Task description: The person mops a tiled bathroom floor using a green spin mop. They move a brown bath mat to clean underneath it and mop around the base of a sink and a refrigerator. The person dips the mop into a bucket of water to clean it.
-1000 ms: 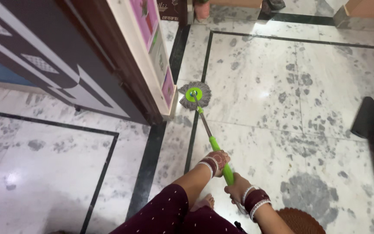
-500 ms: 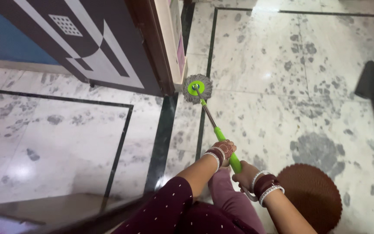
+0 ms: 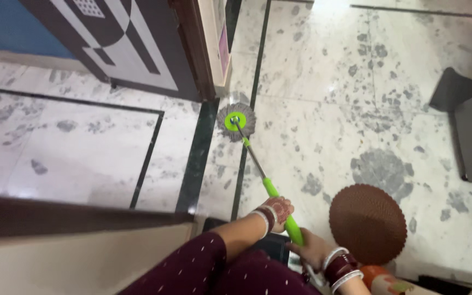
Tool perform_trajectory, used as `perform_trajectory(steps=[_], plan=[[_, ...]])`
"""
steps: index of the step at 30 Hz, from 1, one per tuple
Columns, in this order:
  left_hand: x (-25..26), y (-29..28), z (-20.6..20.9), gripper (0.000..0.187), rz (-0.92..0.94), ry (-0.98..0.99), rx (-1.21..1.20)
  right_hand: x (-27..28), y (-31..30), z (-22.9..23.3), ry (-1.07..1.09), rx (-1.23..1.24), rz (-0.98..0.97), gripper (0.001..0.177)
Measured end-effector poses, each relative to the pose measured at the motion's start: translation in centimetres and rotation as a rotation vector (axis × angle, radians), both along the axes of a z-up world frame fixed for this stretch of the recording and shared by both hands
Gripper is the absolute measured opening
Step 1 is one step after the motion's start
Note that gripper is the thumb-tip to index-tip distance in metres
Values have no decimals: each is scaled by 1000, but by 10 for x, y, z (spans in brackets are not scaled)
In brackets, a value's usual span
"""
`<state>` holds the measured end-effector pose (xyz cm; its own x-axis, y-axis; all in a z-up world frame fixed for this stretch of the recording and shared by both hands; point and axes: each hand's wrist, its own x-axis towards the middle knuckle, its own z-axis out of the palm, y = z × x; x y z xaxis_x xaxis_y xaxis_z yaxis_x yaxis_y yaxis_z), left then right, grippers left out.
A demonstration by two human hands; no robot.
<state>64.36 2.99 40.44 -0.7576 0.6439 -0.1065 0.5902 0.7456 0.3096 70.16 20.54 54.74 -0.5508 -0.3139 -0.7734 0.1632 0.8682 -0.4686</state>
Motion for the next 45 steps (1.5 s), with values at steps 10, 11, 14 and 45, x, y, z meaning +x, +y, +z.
perform_trajectory(steps=[10,11,14,45], plan=[[37,74,90,29,-136,-9,-55,30,99,65,-488,-226,-502,74],[35,70,86,30,-120,-48,-61,31,101,70,-550,-302,-579,77],[25,60,59,32,-78,-161,-75,37,84,64,-556,-204,-635,79],[-51,-149,45,45,1119,-755,1020,-57,-116,22,-727,-596,-1058,54]])
